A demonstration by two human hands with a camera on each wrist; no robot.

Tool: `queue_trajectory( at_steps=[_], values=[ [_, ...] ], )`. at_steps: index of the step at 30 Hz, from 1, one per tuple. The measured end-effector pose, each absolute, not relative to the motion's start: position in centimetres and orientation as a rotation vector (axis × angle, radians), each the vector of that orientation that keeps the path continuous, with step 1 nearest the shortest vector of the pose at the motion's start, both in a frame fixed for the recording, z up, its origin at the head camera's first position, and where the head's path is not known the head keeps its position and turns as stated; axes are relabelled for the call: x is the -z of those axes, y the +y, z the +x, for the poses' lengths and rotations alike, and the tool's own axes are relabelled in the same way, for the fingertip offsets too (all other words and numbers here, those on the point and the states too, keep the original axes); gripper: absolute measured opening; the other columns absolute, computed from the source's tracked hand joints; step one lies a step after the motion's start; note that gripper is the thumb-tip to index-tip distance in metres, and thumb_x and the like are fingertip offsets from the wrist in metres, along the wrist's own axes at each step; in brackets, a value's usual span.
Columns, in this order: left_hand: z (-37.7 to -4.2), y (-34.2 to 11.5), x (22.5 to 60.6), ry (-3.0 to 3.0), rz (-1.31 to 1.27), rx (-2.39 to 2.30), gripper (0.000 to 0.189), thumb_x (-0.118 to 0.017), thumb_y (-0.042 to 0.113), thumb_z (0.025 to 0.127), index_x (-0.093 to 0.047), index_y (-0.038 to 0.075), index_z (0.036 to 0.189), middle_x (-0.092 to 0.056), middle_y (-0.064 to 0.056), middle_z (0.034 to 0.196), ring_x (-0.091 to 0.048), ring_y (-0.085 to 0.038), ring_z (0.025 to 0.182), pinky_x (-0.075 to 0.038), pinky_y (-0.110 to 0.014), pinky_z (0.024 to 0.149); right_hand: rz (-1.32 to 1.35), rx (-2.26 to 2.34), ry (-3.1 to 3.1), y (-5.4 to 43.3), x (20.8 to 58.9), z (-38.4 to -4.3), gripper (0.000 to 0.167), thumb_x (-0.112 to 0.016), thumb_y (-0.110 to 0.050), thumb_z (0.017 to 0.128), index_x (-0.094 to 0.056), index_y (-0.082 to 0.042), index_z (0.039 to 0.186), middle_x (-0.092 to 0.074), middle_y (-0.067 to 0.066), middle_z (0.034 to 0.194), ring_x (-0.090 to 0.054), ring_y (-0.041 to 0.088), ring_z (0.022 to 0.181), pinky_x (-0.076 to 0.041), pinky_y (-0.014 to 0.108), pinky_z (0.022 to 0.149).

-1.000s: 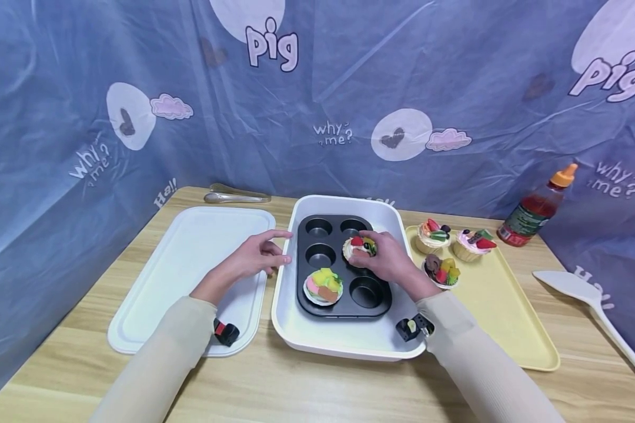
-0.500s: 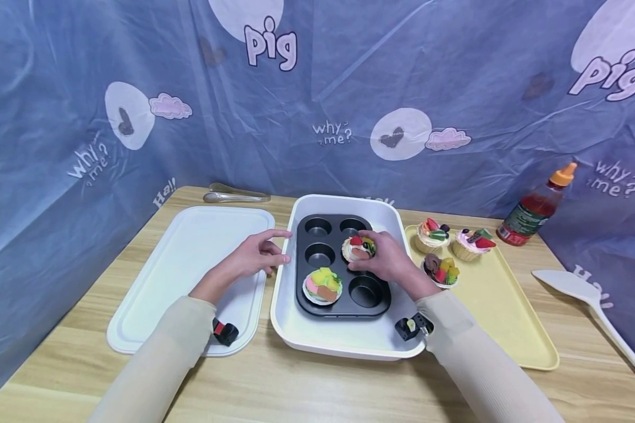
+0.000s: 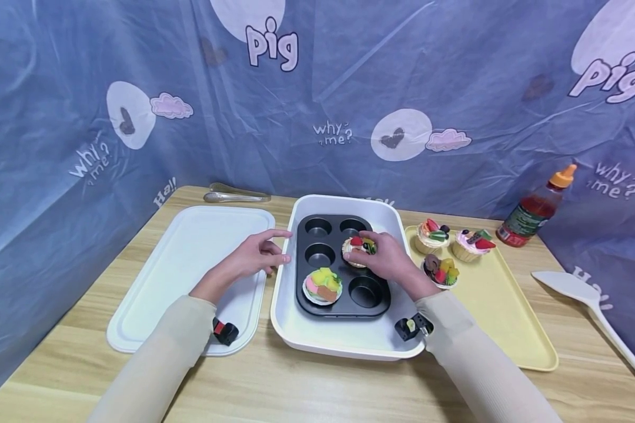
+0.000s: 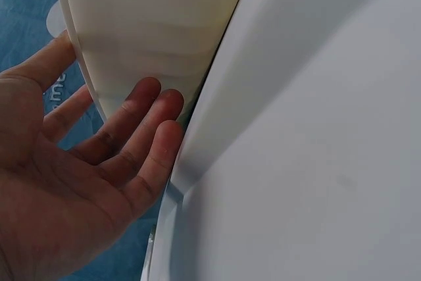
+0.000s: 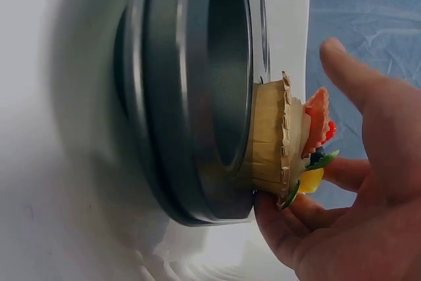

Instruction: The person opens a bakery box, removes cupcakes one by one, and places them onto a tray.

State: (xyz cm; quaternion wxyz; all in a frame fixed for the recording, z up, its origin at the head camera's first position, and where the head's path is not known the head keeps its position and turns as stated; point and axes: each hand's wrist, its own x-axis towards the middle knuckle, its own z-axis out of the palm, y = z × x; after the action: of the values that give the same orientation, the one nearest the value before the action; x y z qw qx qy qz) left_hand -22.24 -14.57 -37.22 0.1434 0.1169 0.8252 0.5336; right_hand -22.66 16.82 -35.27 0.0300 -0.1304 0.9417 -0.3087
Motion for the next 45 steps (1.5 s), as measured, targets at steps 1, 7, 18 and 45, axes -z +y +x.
queue_trajectory(
  at_steps=[1, 7, 18, 45],
  values=[
    [-22.25, -14.56, 37.24, 2.378, 0.338, -1.541, 0.059, -0.074, 0.019, 0.093, -0.051, 0.013, 0.147, -0.069, -0.013, 0.101, -0.064, -0.018, 0.076, -0.058, -0.033, 0.067, -0.398, 0.955, 2.902, 16.85, 35.3, -22.67, 0.073, -0.077, -0.041, 0.089, -0.053, 0.002, 0.143, -0.062, 0.025, 0.135, -0.056, 0.035, 0.122, -0.047, 0.052, 0.106],
    [-22.26, -14.53, 37.38, 2.377, 0.339, -1.539, 0.059, -0.074, 0.019, 0.093, -0.051, 0.014, 0.147, -0.069, -0.013, 0.101, -0.064, -0.017, 0.075, -0.059, -0.033, 0.067, -0.376, 0.961, 2.903, 17.0, 35.41, -22.7, 0.071, -0.078, -0.038, 0.088, -0.054, 0.001, 0.143, -0.064, 0.022, 0.132, -0.057, 0.032, 0.115, -0.049, 0.05, 0.101],
    [-22.25, -14.47, 37.21, 2.381, 0.322, -1.536, 0.059, -0.074, 0.02, 0.093, -0.05, 0.014, 0.147, -0.069, -0.014, 0.103, -0.065, -0.017, 0.075, -0.059, -0.033, 0.068, -0.329, 0.937, 2.928, 16.79, 35.16, -22.75, 0.076, -0.087, -0.032, 0.079, -0.057, -0.001, 0.141, -0.066, 0.021, 0.129, -0.059, 0.033, 0.112, -0.049, 0.05, 0.103],
    [-22.22, -14.45, 37.2, 2.38, 0.317, -1.548, 0.059, -0.074, 0.017, 0.093, -0.05, 0.014, 0.147, -0.069, -0.013, 0.1, -0.065, -0.019, 0.074, -0.059, -0.033, 0.066, -0.356, 0.996, 2.957, 16.79, 35.38, -22.8, 0.061, -0.082, -0.022, 0.079, -0.063, 0.003, 0.132, -0.071, 0.02, 0.113, -0.06, 0.021, 0.079, -0.046, 0.025, 0.066]
  ],
)
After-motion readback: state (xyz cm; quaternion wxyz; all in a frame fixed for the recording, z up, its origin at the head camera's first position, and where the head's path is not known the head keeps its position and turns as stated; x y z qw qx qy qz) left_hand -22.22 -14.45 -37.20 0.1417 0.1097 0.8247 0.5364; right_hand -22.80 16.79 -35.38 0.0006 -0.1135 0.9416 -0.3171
